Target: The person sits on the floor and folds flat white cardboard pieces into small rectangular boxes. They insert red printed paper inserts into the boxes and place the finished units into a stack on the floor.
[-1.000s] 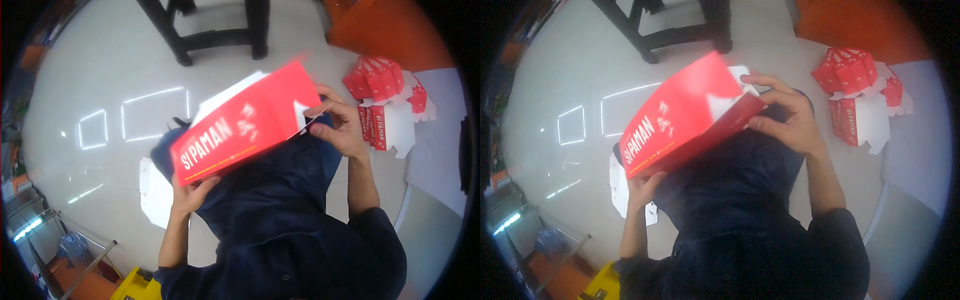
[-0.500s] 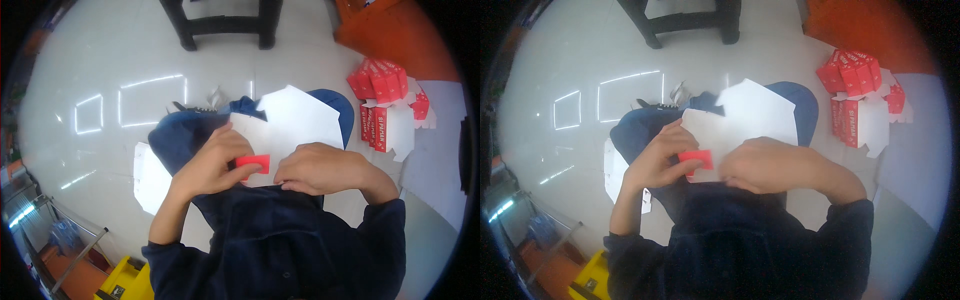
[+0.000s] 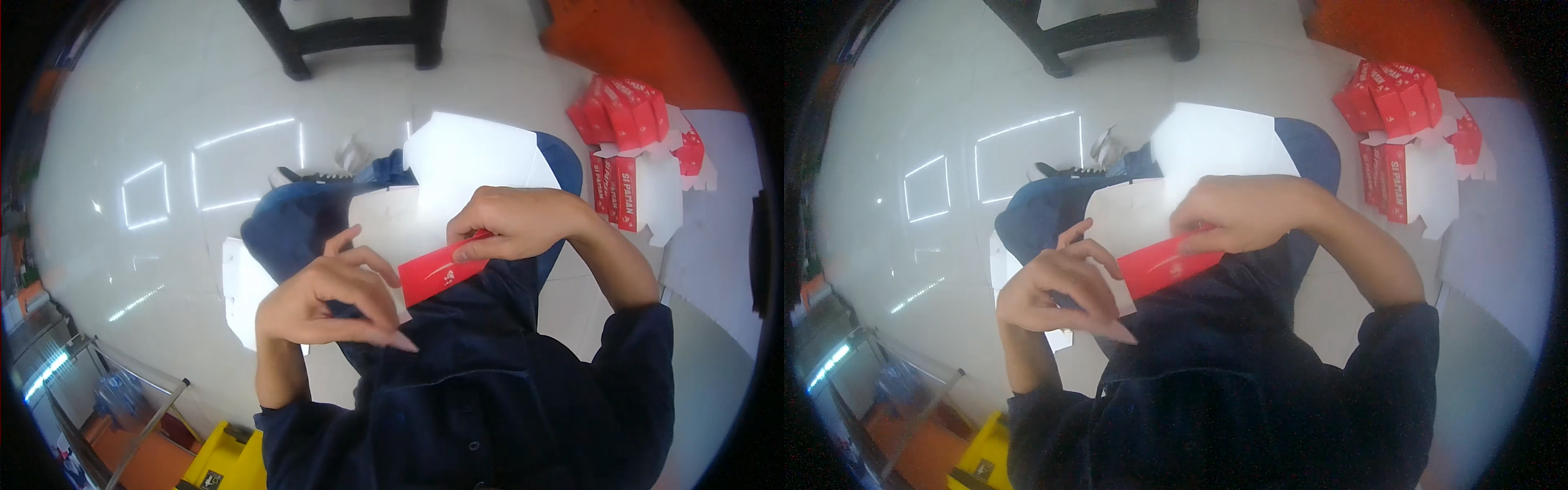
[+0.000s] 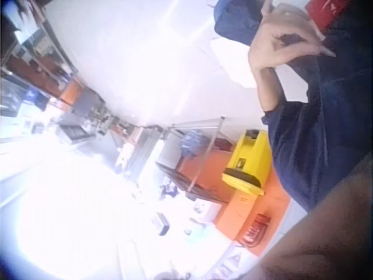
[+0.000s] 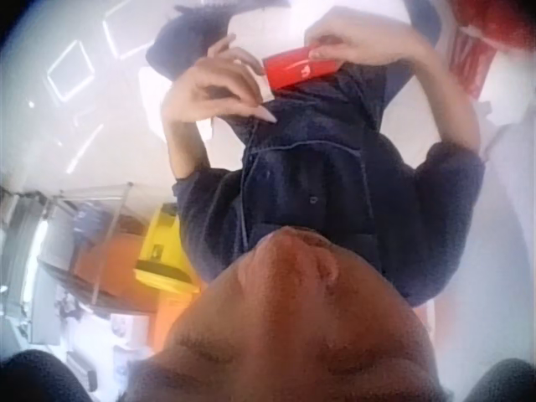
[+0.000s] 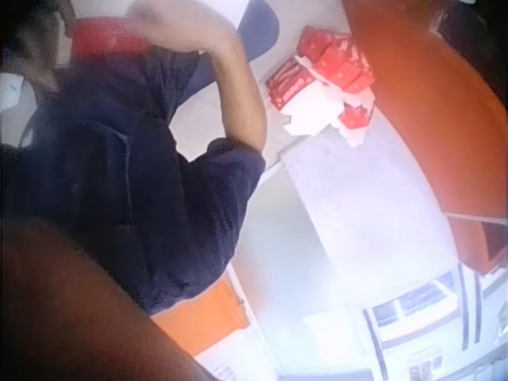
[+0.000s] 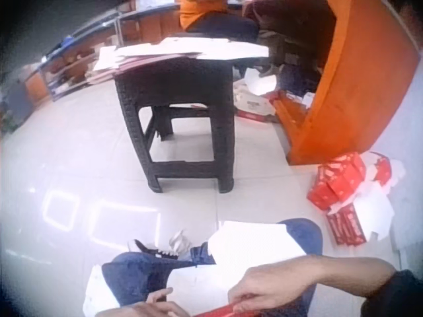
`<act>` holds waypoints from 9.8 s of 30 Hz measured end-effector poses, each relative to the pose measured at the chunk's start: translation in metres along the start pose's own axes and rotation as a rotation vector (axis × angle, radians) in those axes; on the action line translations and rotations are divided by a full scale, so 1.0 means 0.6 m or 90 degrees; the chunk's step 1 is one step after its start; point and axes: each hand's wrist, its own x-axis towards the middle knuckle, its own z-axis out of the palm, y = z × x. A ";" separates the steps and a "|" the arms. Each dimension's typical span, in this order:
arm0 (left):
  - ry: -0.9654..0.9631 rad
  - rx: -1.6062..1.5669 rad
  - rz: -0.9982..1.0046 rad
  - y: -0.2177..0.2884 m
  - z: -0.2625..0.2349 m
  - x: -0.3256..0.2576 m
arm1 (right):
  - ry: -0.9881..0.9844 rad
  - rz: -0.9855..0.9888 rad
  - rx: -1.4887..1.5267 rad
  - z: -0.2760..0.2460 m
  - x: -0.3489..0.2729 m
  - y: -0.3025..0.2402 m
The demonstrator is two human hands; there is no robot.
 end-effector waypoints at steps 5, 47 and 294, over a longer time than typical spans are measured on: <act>0.318 0.203 0.017 -0.012 0.069 0.022 | 0.088 -0.051 0.112 0.017 0.005 -0.010; 0.356 0.262 0.020 -0.029 0.039 -0.003 | 0.622 -0.044 -0.053 0.113 0.017 -0.023; 0.346 0.229 -0.136 0.003 0.093 0.008 | 0.509 -0.161 -0.216 0.009 -0.021 -0.108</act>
